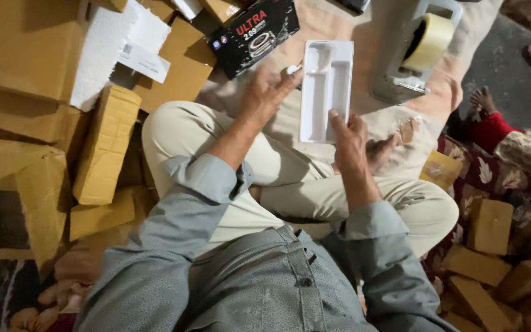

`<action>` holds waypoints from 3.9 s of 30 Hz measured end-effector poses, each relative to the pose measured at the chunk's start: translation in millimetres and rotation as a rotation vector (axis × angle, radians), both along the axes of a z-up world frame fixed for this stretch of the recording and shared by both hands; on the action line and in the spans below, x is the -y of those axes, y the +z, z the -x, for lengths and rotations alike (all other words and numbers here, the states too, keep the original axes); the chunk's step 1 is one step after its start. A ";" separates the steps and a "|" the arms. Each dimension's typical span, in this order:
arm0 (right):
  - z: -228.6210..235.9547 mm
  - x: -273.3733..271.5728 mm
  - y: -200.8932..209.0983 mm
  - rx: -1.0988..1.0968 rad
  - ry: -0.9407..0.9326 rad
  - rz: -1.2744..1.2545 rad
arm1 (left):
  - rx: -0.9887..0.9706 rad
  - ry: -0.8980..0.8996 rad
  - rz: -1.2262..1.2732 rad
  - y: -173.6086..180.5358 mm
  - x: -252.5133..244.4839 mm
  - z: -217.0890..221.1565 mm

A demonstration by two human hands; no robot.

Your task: The person sits on the floor and packs smart watches into small cardboard boxes. They place the watch, strap, and charger into a white tray, insert the tray into a product box, then place the product box into a shipping box and seal it with tape. The process is repeated for multiple units.

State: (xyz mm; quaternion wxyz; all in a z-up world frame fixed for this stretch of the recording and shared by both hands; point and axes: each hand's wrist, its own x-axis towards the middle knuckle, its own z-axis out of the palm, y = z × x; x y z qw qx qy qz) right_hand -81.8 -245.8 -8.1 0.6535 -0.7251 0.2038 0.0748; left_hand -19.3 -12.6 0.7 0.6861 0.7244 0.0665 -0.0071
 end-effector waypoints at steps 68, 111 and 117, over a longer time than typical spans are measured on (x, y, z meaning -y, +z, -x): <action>-42.4 -55.9 29.1 0.559 0.123 0.944 | -0.064 -0.253 0.062 -39.8 27.8 -15.6; -38.0 65.1 -26.2 -0.231 0.057 0.617 | 0.088 -0.011 -0.511 -99.5 42.4 -61.9; -33.2 63.8 -40.7 -0.168 0.087 0.677 | -0.197 -0.276 -0.866 -77.7 33.0 -22.5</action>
